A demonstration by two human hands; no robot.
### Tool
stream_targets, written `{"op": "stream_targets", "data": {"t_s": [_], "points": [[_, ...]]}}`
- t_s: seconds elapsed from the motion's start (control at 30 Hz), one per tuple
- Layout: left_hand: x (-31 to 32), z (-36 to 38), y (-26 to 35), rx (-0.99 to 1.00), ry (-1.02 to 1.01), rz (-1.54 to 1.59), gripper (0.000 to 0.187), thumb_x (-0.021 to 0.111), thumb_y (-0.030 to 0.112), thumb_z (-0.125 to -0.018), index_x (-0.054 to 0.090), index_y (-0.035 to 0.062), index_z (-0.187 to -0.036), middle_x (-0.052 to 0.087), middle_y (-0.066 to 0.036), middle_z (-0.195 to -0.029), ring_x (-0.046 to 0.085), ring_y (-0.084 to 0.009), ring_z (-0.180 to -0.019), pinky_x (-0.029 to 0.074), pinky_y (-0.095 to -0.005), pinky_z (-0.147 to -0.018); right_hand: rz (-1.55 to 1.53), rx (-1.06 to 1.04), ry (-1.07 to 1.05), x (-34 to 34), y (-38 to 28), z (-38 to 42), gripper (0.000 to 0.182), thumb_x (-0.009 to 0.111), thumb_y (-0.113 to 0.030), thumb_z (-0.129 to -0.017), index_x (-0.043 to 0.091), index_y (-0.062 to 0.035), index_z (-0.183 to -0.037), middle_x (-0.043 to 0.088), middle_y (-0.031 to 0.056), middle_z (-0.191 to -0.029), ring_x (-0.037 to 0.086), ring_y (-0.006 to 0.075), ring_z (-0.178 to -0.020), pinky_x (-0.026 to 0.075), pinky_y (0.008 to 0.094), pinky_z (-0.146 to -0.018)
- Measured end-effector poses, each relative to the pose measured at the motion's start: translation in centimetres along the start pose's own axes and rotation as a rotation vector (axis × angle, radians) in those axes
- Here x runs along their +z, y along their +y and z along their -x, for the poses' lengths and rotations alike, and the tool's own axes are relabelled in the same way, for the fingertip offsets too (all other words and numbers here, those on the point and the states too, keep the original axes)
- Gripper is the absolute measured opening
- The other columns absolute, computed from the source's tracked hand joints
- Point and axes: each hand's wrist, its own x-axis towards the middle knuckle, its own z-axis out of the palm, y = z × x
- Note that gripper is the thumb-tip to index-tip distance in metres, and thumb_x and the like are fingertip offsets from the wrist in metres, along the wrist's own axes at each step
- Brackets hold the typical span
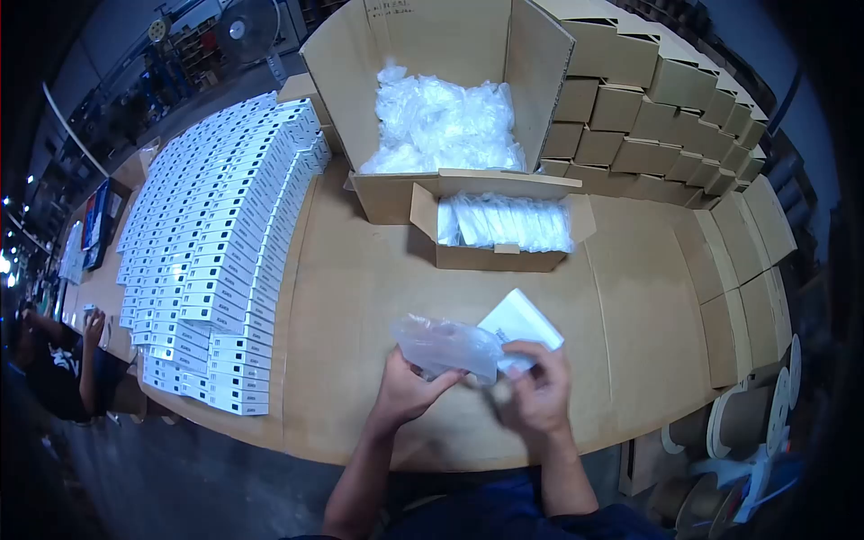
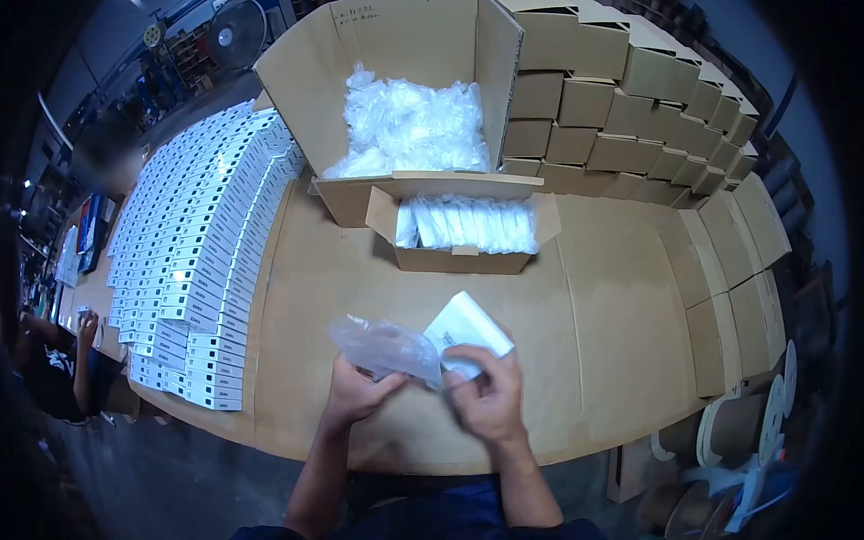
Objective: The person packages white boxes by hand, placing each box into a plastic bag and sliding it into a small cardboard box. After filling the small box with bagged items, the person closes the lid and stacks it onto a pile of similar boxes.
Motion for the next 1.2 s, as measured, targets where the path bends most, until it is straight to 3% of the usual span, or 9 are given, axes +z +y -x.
{"op": "stream_targets", "data": {"t_s": [0.1, 0.2, 0.43, 0.7, 0.87, 0.97, 1.1, 1.13, 1.2], "points": [[-0.5, 0.3, -0.5, 0.087, -0.032, -0.143, 0.057, 0.083, -0.004, -0.078, 0.055, -0.0034, -0.128, 0.073, -0.010, -0.106, 0.071, -0.0186, -0.104, 0.057, -0.0332, -0.093, -0.177, -0.070, 0.162, -2.3, 0.6, -1.4, 0.016, 0.061, -0.008, -0.100, 0.063, -0.0036, -0.116, 0.062, 0.0128, -0.119, 0.059, 0.0181, -0.107, 0.048, 0.0305, -0.092], [-0.3, 0.3, -0.3, 0.110, -0.053, -0.218, 0.056, 0.083, -0.003, -0.078, 0.056, -0.0029, -0.127, 0.074, -0.010, -0.104, 0.072, -0.0177, -0.101, 0.057, -0.0330, -0.092, -0.387, -0.292, 0.295, -1.7, -2.6, -4.2, 0.027, 0.066, 0.007, -0.091, 0.063, -0.0041, -0.115, 0.061, 0.0203, -0.124, 0.061, 0.0221, -0.108, 0.049, 0.0313, -0.094], [0.4, 0.3, 0.8, 0.113, 0.004, -0.306, 0.048, 0.086, 0.008, -0.080, 0.062, 0.0010, -0.121, 0.077, -0.014, -0.108, 0.075, -0.0227, -0.103, 0.058, -0.0361, -0.091, -0.118, -0.531, -0.238, -3.2, -3.9, -7.6, 0.032, 0.075, 0.010, -0.078, 0.071, -0.0041, -0.106, 0.066, 0.0223, -0.113, 0.068, 0.0306, -0.101, 0.056, 0.0372, -0.084], [0.2, 0.4, 1.5, 0.059, -0.009, -0.422, 0.055, 0.085, 0.014, -0.081, 0.059, -0.0009, -0.126, 0.076, -0.019, -0.106, 0.076, -0.0311, -0.103, 0.060, -0.0397, -0.087, -0.096, -0.441, -0.395, -1.5, -4.7, -9.2, 0.036, 0.064, 0.014, -0.072, 0.075, -0.0041, -0.101, 0.066, 0.0186, -0.107, 0.067, 0.0322, -0.101, 0.053, 0.0387, -0.090], [-0.6, 0.5, 0.3, 0.051, -0.032, -0.443, 0.063, 0.086, 0.015, -0.081, 0.056, -0.0034, -0.133, 0.075, -0.020, -0.109, 0.075, -0.0285, -0.106, 0.059, -0.0389, -0.090, -0.169, -0.359, -0.481, 0.3, -3.5, -9.5, 0.023, 0.054, -0.005, -0.095, 0.072, -0.0011, -0.108, 0.064, 0.0146, -0.103, 0.062, 0.0262, -0.093, 0.049, 0.0374, -0.086], [-1.0, 0.3, -0.4, 0.101, -0.001, -0.233, 0.069, 0.088, 0.016, -0.079, 0.054, -0.0038, -0.136, 0.074, -0.020, -0.112, 0.074, -0.0244, -0.105, 0.059, -0.0382, -0.090, -0.201, -0.177, -0.481, 0.8, -2.7, -9.2, 0.025, 0.052, -0.010, -0.099, 0.071, -0.0001, -0.110, 0.065, 0.0136, -0.105, 0.061, 0.0241, -0.096, 0.049, 0.0374, -0.088], [-1.7, 1.0, 0.6, -0.053, -0.065, 0.281, 0.047, 0.063, 0.019, -0.103, 0.049, -0.0027, -0.142, 0.067, -0.012, -0.126, 0.064, -0.0188, -0.116, 0.050, -0.0317, -0.102, -0.277, -0.113, -0.516, 1.6, -1.7, -8.8, 0.030, 0.049, -0.016, -0.102, 0.070, 0.0007, -0.117, 0.066, 0.0165, -0.115, 0.062, 0.0269, -0.109, 0.048, 0.0366, -0.097], [-2.1, 1.0, 0.3, -0.046, -0.069, 0.276, 0.040, 0.046, 0.020, -0.111, 0.048, -0.0033, -0.144, 0.062, -0.010, -0.132, 0.059, -0.0171, -0.122, 0.045, -0.0307, -0.107, -0.283, -0.095, -0.596, 1.5, -1.0, -8.9, 0.034, 0.051, -0.015, -0.102, 0.063, 0.0004, -0.130, 0.065, 0.0168, -0.123, 0.061, 0.0287, -0.117, 0.046, 0.0372, -0.104], [-2.8, 0.6, -1.1, -0.076, -0.057, 0.278, 0.041, 0.044, 0.022, -0.113, 0.047, -0.0033, -0.145, 0.062, -0.010, -0.131, 0.060, -0.0166, -0.120, 0.047, -0.0315, -0.105, -0.419, -0.034, -0.588, 2.1, -0.9, -8.2, 0.040, 0.054, -0.014, -0.102, 0.054, -0.0012, -0.140, 0.061, 0.0166, -0.131, 0.060, 0.0282, -0.119, 0.046, 0.0384, -0.106]]}}
